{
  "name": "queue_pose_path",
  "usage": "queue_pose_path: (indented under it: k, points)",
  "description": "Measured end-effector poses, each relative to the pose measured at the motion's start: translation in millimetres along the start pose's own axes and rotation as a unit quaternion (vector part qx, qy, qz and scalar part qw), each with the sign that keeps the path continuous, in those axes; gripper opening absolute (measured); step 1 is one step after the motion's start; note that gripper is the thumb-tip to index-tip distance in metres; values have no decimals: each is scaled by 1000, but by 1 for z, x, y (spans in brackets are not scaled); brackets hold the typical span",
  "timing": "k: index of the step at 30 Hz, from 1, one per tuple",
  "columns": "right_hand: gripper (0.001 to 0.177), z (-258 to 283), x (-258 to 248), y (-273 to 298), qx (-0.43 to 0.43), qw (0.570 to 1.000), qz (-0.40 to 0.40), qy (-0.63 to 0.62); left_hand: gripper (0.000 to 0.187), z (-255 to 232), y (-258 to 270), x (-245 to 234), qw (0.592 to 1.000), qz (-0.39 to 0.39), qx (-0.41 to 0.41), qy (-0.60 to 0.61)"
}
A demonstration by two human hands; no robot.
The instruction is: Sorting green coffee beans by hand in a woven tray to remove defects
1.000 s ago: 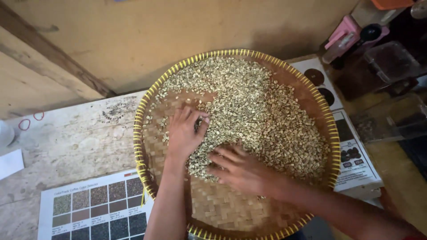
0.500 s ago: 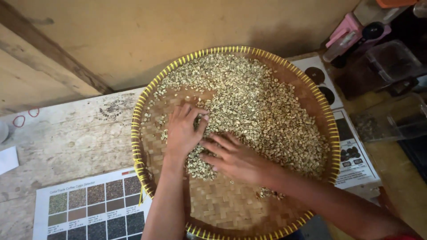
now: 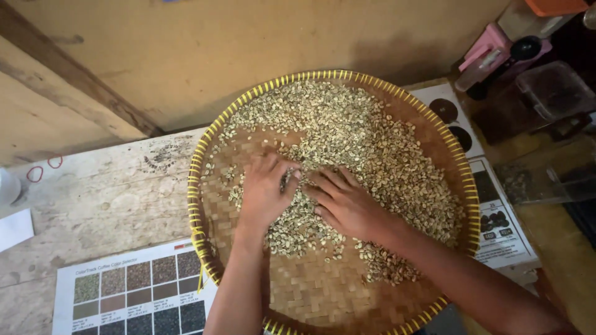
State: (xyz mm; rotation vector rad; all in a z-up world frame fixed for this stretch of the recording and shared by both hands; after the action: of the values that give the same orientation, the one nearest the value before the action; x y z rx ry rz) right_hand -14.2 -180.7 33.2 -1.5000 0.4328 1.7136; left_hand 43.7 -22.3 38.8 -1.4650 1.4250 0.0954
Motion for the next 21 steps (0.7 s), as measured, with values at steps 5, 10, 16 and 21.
queue_pose_path:
  k: [5,10,16,21]
  points:
    - [23,2,-19,17,-37,999,-16,-3,19,-11,3,9,998,36,23,35]
    - [20,8,-11,21,-38,997,-71,15,20,0,1,10,999,30,21,30]
    - [11,27,-18,-10,-63,996,-55,-36,19,5,2,10,999,36,4,26]
    - [7,18,-2,-15,-59,996,-20,-58,18,14,6,16,999,37,-6,35]
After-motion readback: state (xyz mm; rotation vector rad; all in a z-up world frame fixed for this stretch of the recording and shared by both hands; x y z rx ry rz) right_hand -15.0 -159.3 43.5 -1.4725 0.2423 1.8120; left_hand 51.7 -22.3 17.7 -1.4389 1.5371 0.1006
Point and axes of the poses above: each hand's wrist, its own y-axis away from the middle knuckle, its own x-axis out of the palm, z = x × y, the point moved 6 cm from there along -y, towards the middle knuckle, and after that the axes turned 7 degrees about -z, right-handed, at the moved point
